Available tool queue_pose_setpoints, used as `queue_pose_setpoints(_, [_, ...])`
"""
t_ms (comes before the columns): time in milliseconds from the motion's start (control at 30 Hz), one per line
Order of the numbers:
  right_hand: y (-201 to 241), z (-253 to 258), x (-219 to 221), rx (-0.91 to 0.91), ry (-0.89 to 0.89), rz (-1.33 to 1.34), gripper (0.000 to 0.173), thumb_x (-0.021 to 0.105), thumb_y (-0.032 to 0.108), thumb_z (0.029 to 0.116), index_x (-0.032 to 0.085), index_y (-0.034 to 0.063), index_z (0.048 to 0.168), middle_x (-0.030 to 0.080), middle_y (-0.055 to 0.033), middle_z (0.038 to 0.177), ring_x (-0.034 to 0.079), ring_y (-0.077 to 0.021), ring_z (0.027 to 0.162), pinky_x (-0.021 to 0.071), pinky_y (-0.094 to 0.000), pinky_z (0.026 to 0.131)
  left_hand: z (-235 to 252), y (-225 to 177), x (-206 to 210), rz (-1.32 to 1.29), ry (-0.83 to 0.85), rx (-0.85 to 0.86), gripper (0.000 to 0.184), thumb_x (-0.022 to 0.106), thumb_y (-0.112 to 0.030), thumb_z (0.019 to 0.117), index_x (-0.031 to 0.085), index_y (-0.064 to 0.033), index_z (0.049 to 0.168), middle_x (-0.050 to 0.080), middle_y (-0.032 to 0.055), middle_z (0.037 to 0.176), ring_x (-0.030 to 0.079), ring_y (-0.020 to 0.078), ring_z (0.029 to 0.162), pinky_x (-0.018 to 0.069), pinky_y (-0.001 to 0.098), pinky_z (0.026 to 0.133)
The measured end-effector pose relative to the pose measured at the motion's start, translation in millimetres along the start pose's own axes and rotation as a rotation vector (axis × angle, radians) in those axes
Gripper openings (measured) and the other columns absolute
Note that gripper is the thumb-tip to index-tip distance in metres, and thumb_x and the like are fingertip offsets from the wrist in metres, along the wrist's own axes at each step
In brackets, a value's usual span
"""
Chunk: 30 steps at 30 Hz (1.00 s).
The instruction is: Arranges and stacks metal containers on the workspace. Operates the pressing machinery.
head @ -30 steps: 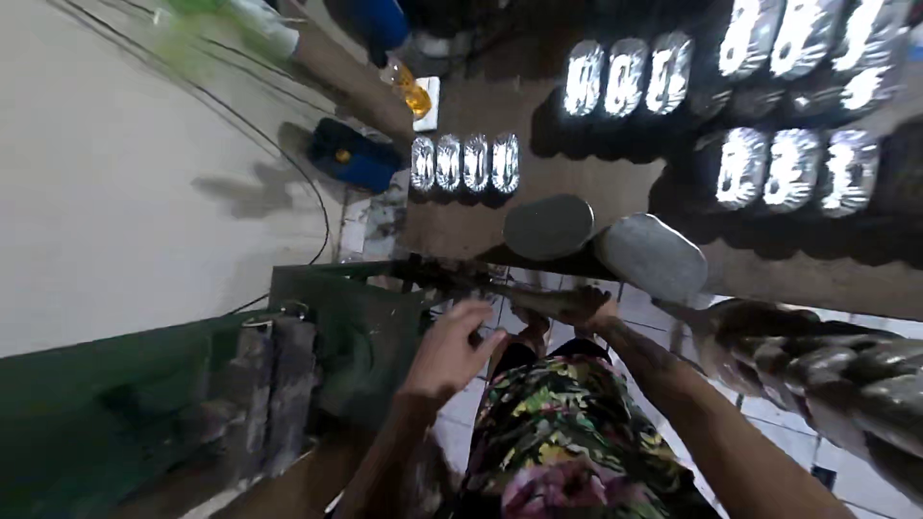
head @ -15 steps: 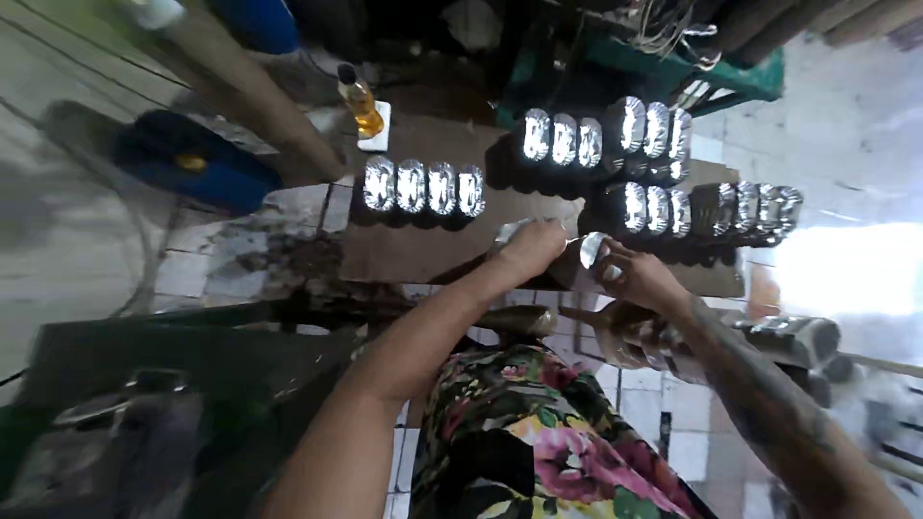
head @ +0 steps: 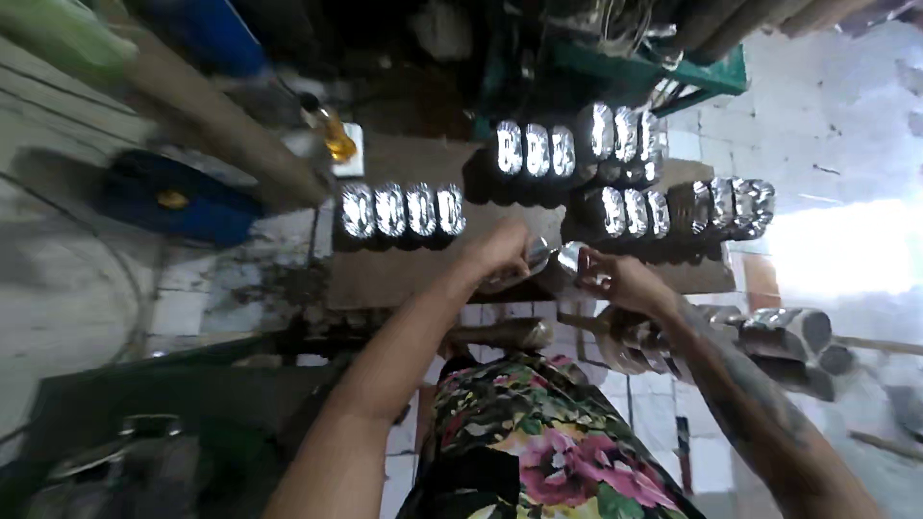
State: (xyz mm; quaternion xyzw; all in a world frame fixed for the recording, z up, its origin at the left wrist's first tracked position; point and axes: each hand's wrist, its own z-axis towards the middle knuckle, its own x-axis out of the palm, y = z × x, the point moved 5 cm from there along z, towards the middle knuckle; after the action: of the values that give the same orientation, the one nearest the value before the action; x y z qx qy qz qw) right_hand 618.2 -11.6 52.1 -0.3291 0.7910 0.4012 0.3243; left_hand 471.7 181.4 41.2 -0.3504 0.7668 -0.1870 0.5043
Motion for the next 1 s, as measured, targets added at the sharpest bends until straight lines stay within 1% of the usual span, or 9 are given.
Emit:
queue_pose_setpoints(67, [18, 0, 11, 0.035, 0.004, -0.140, 0.037, 0.073, 0.027, 0.0923, 0.070, 0.0076, 0.124, 0.050, -0.0110, 0.154, 0.065, -0.0350, 0.119, 0.0546, -0.0580, 0.096, 0, -4, 4, 0.025, -0.016, -0.012, 0.027, 0.086, -0.025, 0.0849, 0.078, -0.0057, 0.102, 0.074, 0.0133, 0.108, 0.070, 0.0304, 0.101, 0.0550, 0.0546, 0.095])
queue_pose_setpoints(167, [40, -1, 27, 0.163, 0.011, -0.313, 0.051, 0.069, 0.017, 0.0929, 0.055, -0.0057, 0.137, 0.033, -0.0272, 0.159, 0.054, -0.0477, 0.129, 0.0572, -0.0602, 0.088, -3, -21, 8, 0.113, -0.008, -0.075, 0.033, 0.079, -0.018, 0.0904, 0.071, -0.0024, 0.118, 0.071, 0.0166, 0.116, 0.069, 0.0327, 0.108, 0.0539, 0.0545, 0.098])
queue_pose_setpoints(233, [56, -21, 18, 0.230, -0.013, -0.294, 0.048, 0.065, 0.014, 0.0967, 0.051, -0.0080, 0.137, 0.044, -0.0350, 0.146, 0.059, -0.0531, 0.117, 0.0565, -0.0626, 0.085, -28, -46, 11, 0.220, -0.123, -0.162, 0.025, 0.071, -0.012, 0.0934, 0.071, -0.0048, 0.117, 0.071, 0.0160, 0.114, 0.070, 0.0339, 0.103, 0.0575, 0.0562, 0.091])
queue_pose_setpoints(367, [64, -54, -43, -0.069, -0.268, 0.182, 0.031, 0.062, 0.008, 0.0960, 0.061, 0.0011, 0.126, 0.071, -0.0203, 0.100, 0.072, -0.0368, 0.086, 0.0578, -0.0576, 0.076, -131, -85, -18, -0.110, -0.599, -0.235, 0.021, 0.063, -0.019, 0.1033, 0.076, -0.0061, 0.115, 0.069, 0.0034, 0.133, 0.070, 0.0139, 0.112, 0.0581, 0.0349, 0.097])
queue_pose_setpoints(467, [61, -38, -1, -0.302, 0.021, 0.961, 0.025, 0.054, 0.014, 0.1056, 0.059, 0.0028, 0.128, 0.073, -0.0087, 0.101, 0.075, -0.0187, 0.090, 0.0656, -0.0391, 0.082, -167, -52, 18, -0.916, -0.670, -0.380, 0.012, 0.069, -0.008, 0.0984, 0.074, 0.0001, 0.106, 0.075, 0.0080, 0.097, 0.073, 0.0154, 0.084, 0.0650, 0.0344, 0.076])
queue_pose_setpoints(600, [80, -36, 75, -0.188, 0.400, 1.297, 0.030, 0.057, 0.014, 0.1048, 0.058, 0.0021, 0.132, 0.071, -0.0127, 0.113, 0.073, -0.0237, 0.099, 0.0639, -0.0418, 0.087, -154, -24, 125, -1.151, -0.589, -0.606, 0.018, 0.061, -0.008, 0.1033, 0.071, 0.0039, 0.113, 0.073, 0.0107, 0.101, 0.072, 0.0162, 0.088, 0.0634, 0.0362, 0.082])
queue_pose_setpoints(700, [61, -49, 105, -0.130, 0.447, 1.178, 0.026, 0.059, 0.012, 0.1031, 0.065, -0.0021, 0.124, 0.073, -0.0123, 0.108, 0.074, -0.0219, 0.089, 0.0652, -0.0403, 0.080, -115, -44, 199, -1.111, -0.375, -0.648, 0.024, 0.054, -0.008, 0.1014, 0.063, 0.0004, 0.121, 0.071, 0.0114, 0.110, 0.070, 0.0172, 0.099, 0.0594, 0.0401, 0.090])
queue_pose_setpoints(800, [7, -60, 108, -0.096, 0.264, 0.532, 0.025, 0.059, 0.018, 0.1004, 0.073, 0.0056, 0.118, 0.073, -0.0065, 0.106, 0.072, -0.0137, 0.088, 0.0622, -0.0345, 0.082, -40, -52, 248, -0.983, -0.169, -0.510, 0.033, 0.058, -0.014, 0.1007, 0.062, -0.0009, 0.131, 0.068, 0.0176, 0.125, 0.065, 0.0273, 0.117, 0.0522, 0.0494, 0.103])
queue_pose_setpoints(1000, [-88, -98, 136, 0.220, 0.394, -0.227, 0.032, 0.051, 0.024, 0.1053, 0.069, 0.0159, 0.131, 0.072, -0.0148, 0.118, 0.070, -0.0330, 0.109, 0.0546, -0.0570, 0.097, 101, 32, 357, -0.319, -0.113, -0.533, 0.082, 0.062, -0.063, 0.0922, 0.054, -0.0021, 0.146, 0.049, 0.0268, 0.151, 0.035, 0.0490, 0.147, 0.0084, 0.0748, 0.121])
